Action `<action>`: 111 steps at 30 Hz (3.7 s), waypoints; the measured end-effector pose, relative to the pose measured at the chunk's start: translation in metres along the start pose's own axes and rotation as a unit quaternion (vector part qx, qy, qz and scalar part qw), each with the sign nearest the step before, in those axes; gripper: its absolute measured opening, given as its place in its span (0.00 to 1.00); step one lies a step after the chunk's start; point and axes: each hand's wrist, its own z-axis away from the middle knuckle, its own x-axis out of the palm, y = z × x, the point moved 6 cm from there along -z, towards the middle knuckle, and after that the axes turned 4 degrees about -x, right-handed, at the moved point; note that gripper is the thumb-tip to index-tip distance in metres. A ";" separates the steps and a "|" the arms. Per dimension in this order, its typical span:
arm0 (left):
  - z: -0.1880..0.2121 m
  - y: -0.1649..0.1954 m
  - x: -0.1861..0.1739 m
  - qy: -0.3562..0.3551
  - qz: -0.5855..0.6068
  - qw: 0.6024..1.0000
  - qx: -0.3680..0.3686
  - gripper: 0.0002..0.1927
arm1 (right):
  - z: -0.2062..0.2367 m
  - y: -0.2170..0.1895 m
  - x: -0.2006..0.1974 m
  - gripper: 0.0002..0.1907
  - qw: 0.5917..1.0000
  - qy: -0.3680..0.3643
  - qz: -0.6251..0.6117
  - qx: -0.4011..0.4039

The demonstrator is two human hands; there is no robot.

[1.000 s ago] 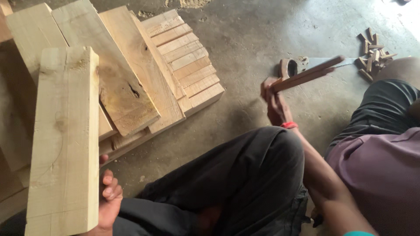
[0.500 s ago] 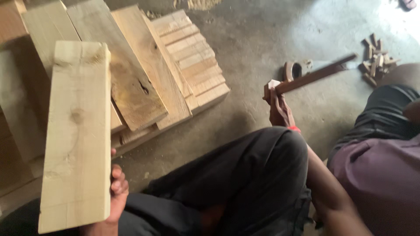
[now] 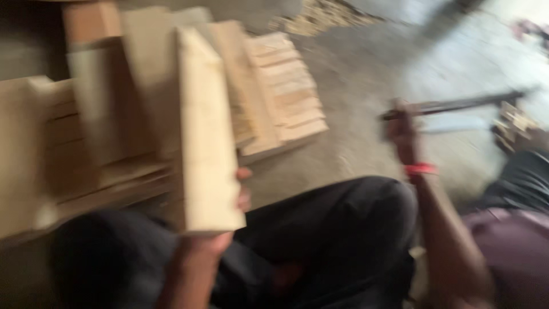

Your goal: The person adjusts a router on a wooden workbench, using a wrench to tighten or loosen parts of the tool. They then carry a wooden board to the floor, sit down, and use a marking gauge to scribe lines along the edge of the board, repositioning the board as they work.

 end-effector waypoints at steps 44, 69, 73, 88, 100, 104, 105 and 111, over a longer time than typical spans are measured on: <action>-0.031 0.016 0.096 0.066 -0.181 0.977 0.096 0.24 | 0.083 -0.363 0.193 0.26 0.977 -0.166 -0.131 0.001; -0.037 0.016 0.089 0.099 -0.195 0.973 0.075 0.27 | 0.057 -0.364 0.200 0.23 0.958 -0.214 -0.192 0.015; -0.039 0.016 0.088 0.096 -0.194 0.973 0.080 0.28 | 0.050 -0.369 0.197 0.21 0.965 -0.225 -0.135 0.002; -0.039 0.005 0.069 0.185 -0.225 0.955 0.055 0.23 | 0.068 -0.336 0.221 0.23 0.965 -0.100 -0.236 -0.046; -0.006 -0.001 -0.028 0.002 -0.038 0.999 -0.021 0.23 | -0.003 -0.198 0.072 0.37 0.958 0.004 0.174 -0.228; 0.001 0.000 -0.030 0.007 -0.053 0.998 -0.046 0.30 | -0.008 -0.092 0.028 0.32 0.902 0.011 0.375 -0.215; 0.002 0.000 -0.027 0.004 -0.062 0.997 -0.041 0.32 | 0.001 -0.067 0.029 0.31 0.899 0.015 0.391 -0.196; 0.009 -0.002 -0.032 -0.075 -0.002 0.997 -0.027 0.46 | 0.059 0.040 0.042 0.24 0.932 0.020 0.355 -0.069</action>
